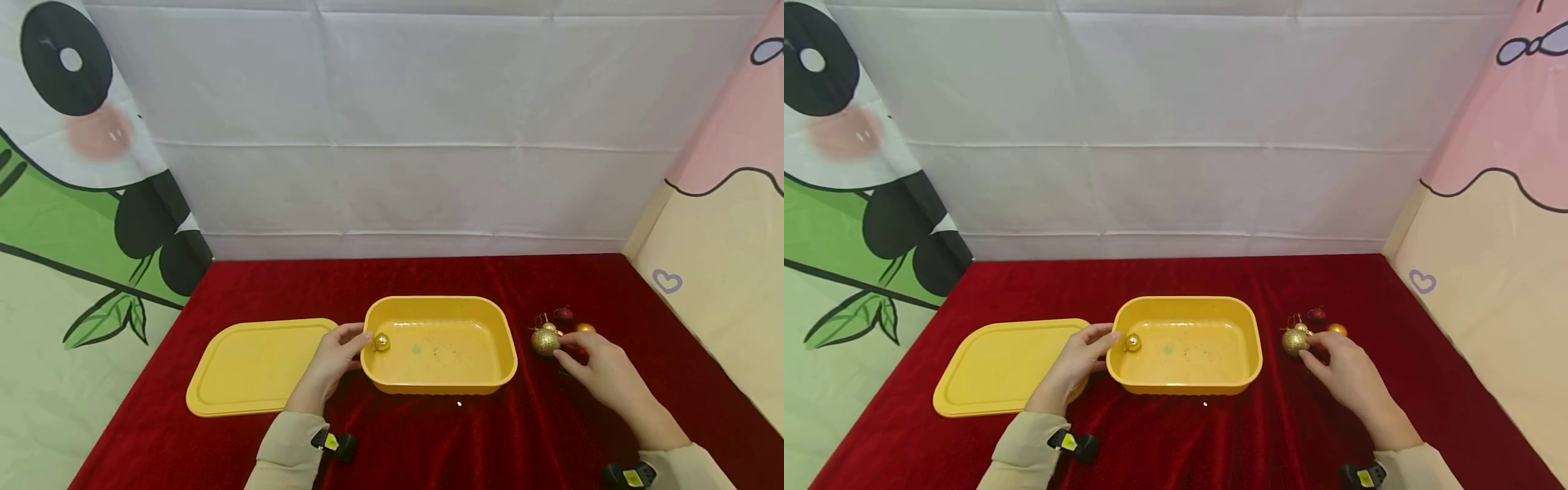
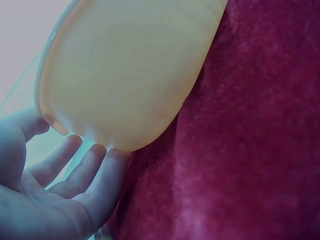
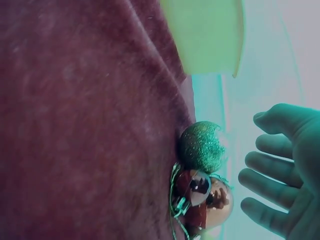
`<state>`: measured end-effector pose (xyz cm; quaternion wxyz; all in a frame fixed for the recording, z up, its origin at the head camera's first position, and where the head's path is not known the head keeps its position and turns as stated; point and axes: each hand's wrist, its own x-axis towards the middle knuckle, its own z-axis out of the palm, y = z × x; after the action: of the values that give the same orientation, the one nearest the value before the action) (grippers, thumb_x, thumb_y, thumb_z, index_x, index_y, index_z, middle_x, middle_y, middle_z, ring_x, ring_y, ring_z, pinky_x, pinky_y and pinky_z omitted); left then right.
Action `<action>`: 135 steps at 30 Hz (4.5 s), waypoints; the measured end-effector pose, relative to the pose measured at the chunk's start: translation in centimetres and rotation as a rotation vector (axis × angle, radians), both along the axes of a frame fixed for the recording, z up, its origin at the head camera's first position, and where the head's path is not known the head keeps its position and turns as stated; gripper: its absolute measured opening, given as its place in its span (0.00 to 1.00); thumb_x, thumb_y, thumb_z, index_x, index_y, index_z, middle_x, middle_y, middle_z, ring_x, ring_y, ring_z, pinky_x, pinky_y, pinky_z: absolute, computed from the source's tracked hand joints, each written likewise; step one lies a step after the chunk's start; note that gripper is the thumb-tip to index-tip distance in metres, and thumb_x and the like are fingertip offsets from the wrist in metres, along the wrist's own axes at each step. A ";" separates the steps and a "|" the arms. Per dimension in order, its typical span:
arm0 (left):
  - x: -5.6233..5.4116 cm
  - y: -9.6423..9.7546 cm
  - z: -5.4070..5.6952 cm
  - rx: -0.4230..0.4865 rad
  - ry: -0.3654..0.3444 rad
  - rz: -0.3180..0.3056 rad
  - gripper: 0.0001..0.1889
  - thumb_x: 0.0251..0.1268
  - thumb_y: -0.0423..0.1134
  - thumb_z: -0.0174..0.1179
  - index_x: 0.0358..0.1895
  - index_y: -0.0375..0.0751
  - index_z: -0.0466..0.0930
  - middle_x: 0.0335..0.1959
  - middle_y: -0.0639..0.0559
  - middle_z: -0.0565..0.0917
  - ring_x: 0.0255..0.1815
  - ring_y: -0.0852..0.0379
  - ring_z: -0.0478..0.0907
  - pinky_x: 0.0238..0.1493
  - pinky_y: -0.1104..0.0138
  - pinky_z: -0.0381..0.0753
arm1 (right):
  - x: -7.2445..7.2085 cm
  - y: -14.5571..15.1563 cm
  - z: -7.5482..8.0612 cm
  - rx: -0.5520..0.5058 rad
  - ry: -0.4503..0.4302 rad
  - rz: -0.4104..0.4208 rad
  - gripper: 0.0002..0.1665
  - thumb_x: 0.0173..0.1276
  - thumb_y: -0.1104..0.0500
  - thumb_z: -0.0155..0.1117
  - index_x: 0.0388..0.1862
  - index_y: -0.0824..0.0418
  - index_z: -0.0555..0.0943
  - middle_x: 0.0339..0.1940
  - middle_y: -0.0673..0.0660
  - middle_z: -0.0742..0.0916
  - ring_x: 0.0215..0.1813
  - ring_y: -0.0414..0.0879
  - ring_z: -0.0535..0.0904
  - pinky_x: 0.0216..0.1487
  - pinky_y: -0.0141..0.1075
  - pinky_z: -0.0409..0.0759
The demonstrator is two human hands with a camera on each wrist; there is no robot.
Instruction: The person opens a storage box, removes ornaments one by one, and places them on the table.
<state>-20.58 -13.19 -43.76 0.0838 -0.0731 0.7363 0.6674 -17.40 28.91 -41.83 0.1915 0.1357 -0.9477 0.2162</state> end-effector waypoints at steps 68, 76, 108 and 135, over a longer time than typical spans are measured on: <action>-0.1 -0.1 -0.1 0.004 -0.011 0.000 0.23 0.66 0.44 0.58 0.61 0.39 0.71 0.56 0.41 0.77 0.45 0.52 0.79 0.40 0.62 0.83 | -1.9 -10.0 1.4 -0.178 -0.051 0.219 0.14 0.60 0.59 0.69 0.44 0.61 0.83 0.40 0.55 0.87 0.42 0.50 0.83 0.45 0.44 0.81; 1.1 0.3 2.4 -0.002 -0.022 -0.017 0.21 0.68 0.40 0.56 0.61 0.35 0.70 0.57 0.38 0.76 0.46 0.49 0.79 0.42 0.61 0.83 | -2.0 -11.1 1.2 -0.197 -0.052 0.270 0.15 0.59 0.60 0.69 0.45 0.63 0.83 0.40 0.57 0.87 0.43 0.52 0.82 0.45 0.47 0.81; 1.3 0.5 2.7 -0.022 -0.016 -0.021 0.22 0.68 0.40 0.55 0.62 0.35 0.70 0.56 0.37 0.76 0.47 0.49 0.78 0.41 0.63 0.83 | -2.0 -16.3 1.6 -0.173 -0.155 0.361 0.20 0.60 0.54 0.68 0.50 0.60 0.81 0.46 0.54 0.86 0.47 0.48 0.81 0.48 0.42 0.79; -0.1 -0.2 -0.3 -0.009 0.017 -0.017 0.23 0.65 0.44 0.59 0.60 0.38 0.72 0.55 0.40 0.78 0.43 0.54 0.79 0.39 0.63 0.83 | -1.9 -20.5 3.0 -0.166 -0.300 0.408 0.23 0.62 0.52 0.67 0.55 0.59 0.78 0.52 0.55 0.83 0.52 0.52 0.80 0.50 0.43 0.79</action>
<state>-20.65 -13.39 -44.10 0.0827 -0.0614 0.7405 0.6642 -19.25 8.36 -38.87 0.0118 0.2741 -0.8975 0.3452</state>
